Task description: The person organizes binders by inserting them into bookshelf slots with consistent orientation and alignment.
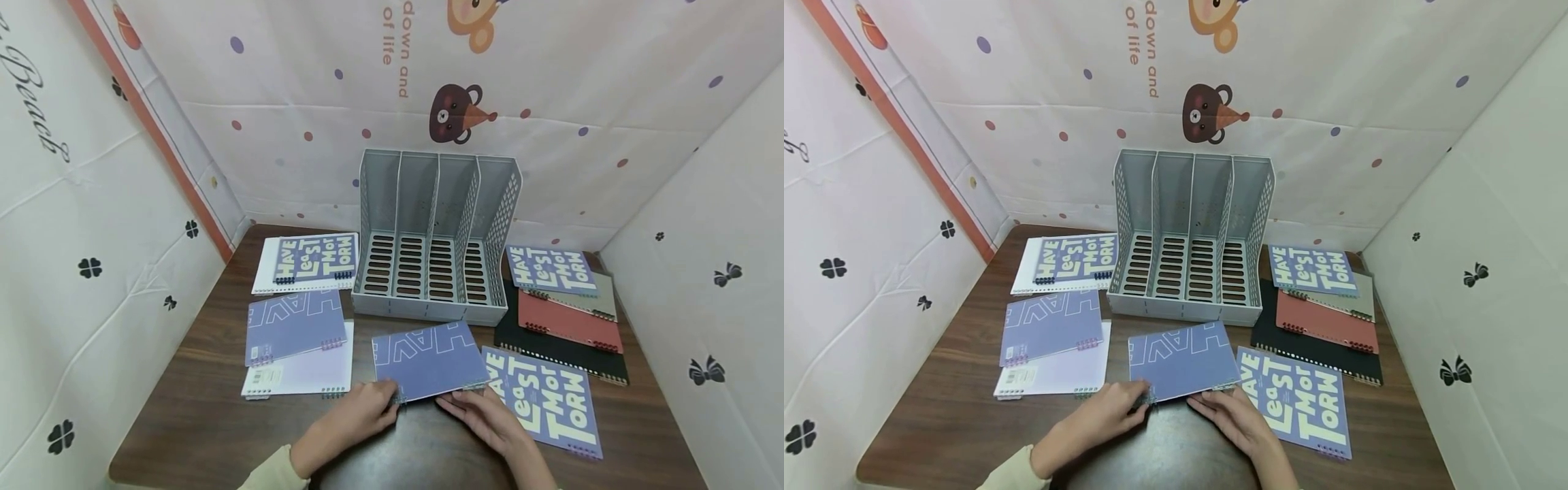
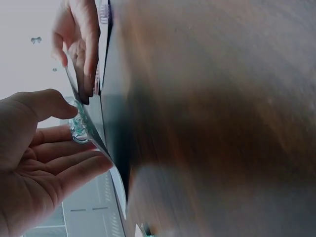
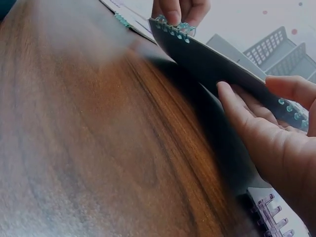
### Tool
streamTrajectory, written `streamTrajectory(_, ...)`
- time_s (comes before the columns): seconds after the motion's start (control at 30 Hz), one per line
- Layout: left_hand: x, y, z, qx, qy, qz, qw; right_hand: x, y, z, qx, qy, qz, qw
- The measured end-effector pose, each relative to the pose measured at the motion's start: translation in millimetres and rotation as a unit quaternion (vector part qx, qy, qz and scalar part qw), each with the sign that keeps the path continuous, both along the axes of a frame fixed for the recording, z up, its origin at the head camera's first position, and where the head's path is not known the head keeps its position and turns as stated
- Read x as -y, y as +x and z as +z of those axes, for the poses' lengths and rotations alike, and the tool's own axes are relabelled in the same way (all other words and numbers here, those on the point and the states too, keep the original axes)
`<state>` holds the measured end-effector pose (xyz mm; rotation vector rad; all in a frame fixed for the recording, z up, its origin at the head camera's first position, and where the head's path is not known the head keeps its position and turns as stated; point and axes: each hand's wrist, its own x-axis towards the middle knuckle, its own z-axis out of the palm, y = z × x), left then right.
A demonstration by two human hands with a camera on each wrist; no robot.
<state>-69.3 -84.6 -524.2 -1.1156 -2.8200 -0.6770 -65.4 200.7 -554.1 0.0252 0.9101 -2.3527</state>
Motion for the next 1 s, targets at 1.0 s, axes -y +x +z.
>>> streamTrajectory(1.0,-19.3,12.1,7.1,-0.09,-0.043,-0.016,0.9949,-0.8,7.1,-2.9,0.017,-0.024,-0.027,0.9992)
